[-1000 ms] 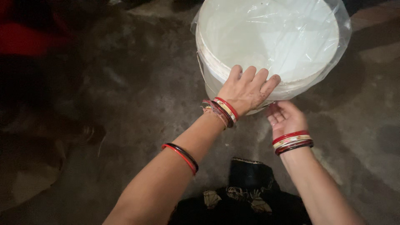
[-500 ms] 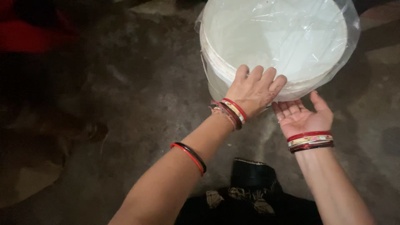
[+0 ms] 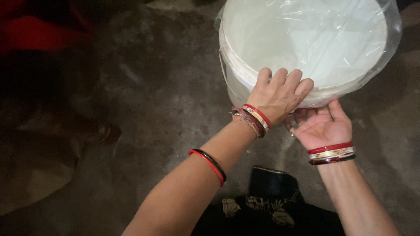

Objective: The person places a clear plastic bag into a white bucket and repeatedly adjusts the bag along the rim and inside to fit it. The person then lifts the bucket and moves it toward a door.

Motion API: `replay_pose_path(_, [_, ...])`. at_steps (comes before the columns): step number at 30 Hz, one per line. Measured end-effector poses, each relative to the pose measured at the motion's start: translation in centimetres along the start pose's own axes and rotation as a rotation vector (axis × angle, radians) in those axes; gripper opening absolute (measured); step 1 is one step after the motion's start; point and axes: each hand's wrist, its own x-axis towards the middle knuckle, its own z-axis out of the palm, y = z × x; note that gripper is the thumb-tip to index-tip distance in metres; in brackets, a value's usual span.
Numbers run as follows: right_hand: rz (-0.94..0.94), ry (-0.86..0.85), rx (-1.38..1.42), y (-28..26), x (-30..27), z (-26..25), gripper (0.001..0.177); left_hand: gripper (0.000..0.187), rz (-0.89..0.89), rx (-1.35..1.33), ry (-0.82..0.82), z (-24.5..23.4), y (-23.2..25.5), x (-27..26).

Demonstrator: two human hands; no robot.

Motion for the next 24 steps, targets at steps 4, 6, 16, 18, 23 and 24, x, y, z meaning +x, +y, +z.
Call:
replay_pose_path(4, [-0.027,0.020,-0.093,-0.6,0.4,-0.3,0.050,0.023,0.005,-0.012,0.005,0.3,0.3,0.3])
replay_pose_path(6, [-0.019,0.019,-0.092,-1.1,0.7,-0.7,0.048,0.025,0.002,-0.018,-0.002,0.4,0.5,0.3])
replay_pose_path(16, [-0.102,0.125,0.014,2.7,0.1,-0.7,0.044,0.020,0.019,0.020,-0.070,-0.3,1.0,0.7])
replay_pose_path(18, [-0.127,0.035,-0.015,2.7,-0.5,-0.9,0.035,0.023,0.016,0.024,-0.094,-0.6,1.1,0.9])
replay_pose_path(23, [-0.050,0.007,-0.061,1.9,-1.4,-0.4,0.028,0.026,0.015,0.024,-0.236,-2.0,1.3,1.4])
replay_pose_path(24, [-0.029,0.004,-0.069,1.8,-1.4,-0.3,0.027,0.027,0.014,0.013,-0.250,-2.3,1.3,1.4])
